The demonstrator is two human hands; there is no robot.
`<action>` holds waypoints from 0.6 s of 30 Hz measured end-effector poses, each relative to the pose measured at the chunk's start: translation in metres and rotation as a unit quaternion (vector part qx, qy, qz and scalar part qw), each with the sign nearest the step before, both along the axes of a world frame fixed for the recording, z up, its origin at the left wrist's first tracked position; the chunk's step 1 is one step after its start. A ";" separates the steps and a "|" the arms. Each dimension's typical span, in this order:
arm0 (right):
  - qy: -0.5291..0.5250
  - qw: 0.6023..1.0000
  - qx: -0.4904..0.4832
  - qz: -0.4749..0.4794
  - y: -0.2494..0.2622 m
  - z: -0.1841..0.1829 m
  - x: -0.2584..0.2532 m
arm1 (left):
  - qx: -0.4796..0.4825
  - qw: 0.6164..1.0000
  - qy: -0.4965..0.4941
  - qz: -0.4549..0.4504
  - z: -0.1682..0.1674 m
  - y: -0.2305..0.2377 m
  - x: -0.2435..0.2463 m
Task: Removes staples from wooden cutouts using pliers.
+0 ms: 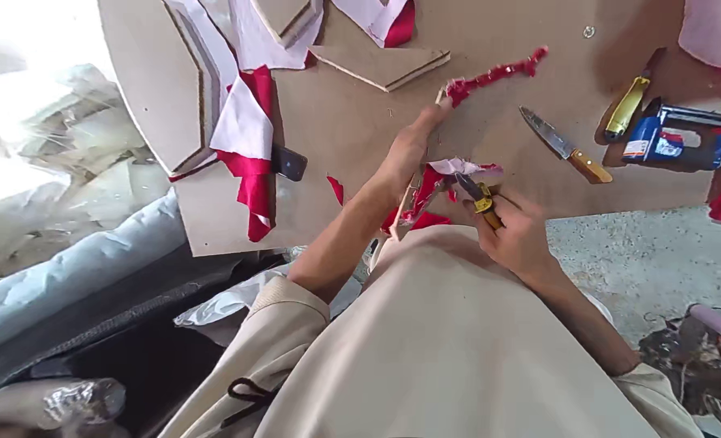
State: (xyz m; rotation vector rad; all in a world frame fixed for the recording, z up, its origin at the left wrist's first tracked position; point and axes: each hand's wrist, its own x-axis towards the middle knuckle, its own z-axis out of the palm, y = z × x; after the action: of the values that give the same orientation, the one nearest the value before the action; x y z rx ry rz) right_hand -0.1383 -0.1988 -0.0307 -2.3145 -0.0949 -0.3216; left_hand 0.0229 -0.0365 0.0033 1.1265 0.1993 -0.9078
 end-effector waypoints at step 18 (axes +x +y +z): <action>0.371 0.821 0.378 0.212 -0.049 0.032 0.014 | 0.078 0.952 -0.211 -0.209 0.008 0.007 -0.003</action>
State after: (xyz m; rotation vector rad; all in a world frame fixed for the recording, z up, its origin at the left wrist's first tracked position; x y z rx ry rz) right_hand -0.1239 -0.2476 0.0014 -1.4207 -0.0678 0.6734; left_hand 0.0199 -0.0300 0.0116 1.5160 -0.3368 -1.0070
